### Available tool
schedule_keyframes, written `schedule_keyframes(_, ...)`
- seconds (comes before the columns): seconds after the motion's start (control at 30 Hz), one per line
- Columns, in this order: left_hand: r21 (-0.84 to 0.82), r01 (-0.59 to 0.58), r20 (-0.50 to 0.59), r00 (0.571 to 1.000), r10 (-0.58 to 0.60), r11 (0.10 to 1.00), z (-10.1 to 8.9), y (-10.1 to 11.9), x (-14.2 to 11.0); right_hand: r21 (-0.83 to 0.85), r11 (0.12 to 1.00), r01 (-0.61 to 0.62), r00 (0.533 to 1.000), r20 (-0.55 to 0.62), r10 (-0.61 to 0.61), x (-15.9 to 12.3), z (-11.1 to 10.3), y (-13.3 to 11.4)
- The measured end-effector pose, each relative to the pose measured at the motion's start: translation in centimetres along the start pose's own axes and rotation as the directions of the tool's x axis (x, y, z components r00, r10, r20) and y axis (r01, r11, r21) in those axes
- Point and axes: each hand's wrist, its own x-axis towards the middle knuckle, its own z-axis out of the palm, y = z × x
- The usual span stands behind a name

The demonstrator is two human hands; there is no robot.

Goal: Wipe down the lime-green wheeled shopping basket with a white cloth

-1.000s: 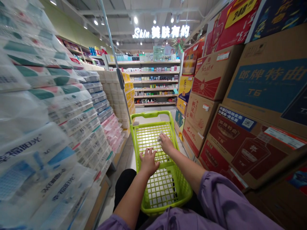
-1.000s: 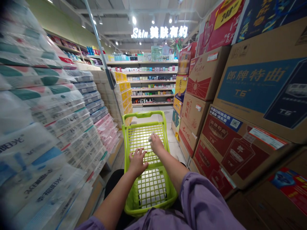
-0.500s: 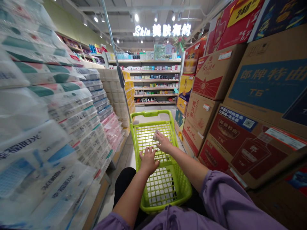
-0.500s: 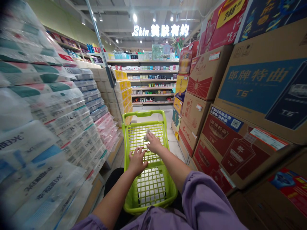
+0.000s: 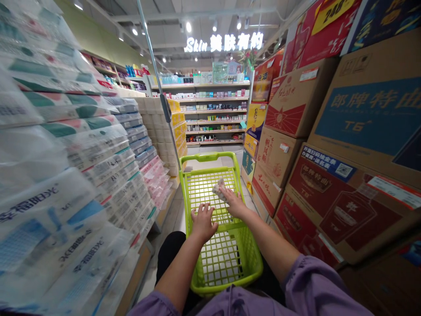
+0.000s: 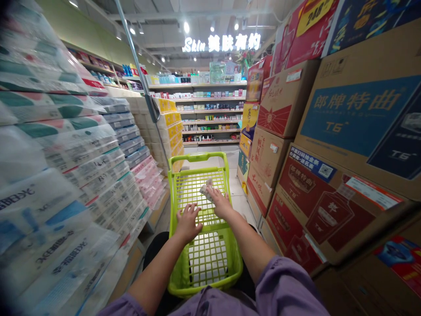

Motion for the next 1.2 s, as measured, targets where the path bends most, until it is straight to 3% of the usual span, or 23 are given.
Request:
schedule_keyframes(0.13,0.013,-0.007,0.0,1.0,0.007,1.0,0.0,0.1,-0.1,0.032,0.999,0.011,0.998,-0.067,-0.009,-0.2,0.2,0.1)
schedule_keyframes(0.3,0.064,-0.026,0.006,1.0,0.025,0.998,-0.1,0.1,-0.2,-0.005,1.0,-0.016,1.0,-0.025,0.016,0.1,0.0,-0.4)
schedule_keyframes(0.43,0.095,-0.044,-0.092,0.994,0.053,0.994,-0.7,0.6,0.4,0.022,1.0,-0.005,0.999,-0.041,0.006,0.4,0.4,0.0)
schedule_keyframes(0.57,0.087,-0.124,-0.192,0.972,0.139,0.988,-1.6,1.9,3.1,0.08,0.997,-0.005,0.997,-0.075,0.011,0.6,1.4,0.7)
schedule_keyframes(0.8,0.0,-0.301,0.047,0.953,0.301,0.954,0.1,2.6,9.4,0.122,0.99,0.071,0.984,-0.173,-0.049,0.9,2.2,1.4)
schedule_keyframes(0.97,-0.084,-0.361,-0.073,0.932,0.355,0.929,1.2,0.4,11.1,0.105,0.993,0.049,0.976,-0.215,-0.026,1.0,2.2,1.4)
schedule_keyframes(1.07,-0.04,-0.277,-0.134,0.954,0.269,0.96,0.5,-1.3,11.5,0.082,0.996,-0.045,0.973,-0.222,0.062,1.0,2.1,1.1)
schedule_keyframes(1.13,0.008,-0.129,-0.203,0.971,0.128,0.992,-0.2,-2.4,11.7,0.08,0.994,-0.078,0.973,-0.21,0.093,0.9,1.9,0.8)
schedule_keyframes(1.2,0.036,0.042,-0.287,0.958,-0.03,0.998,-0.6,-2.9,11.7,0.074,0.994,-0.084,0.979,-0.181,0.096,0.8,1.8,0.6)
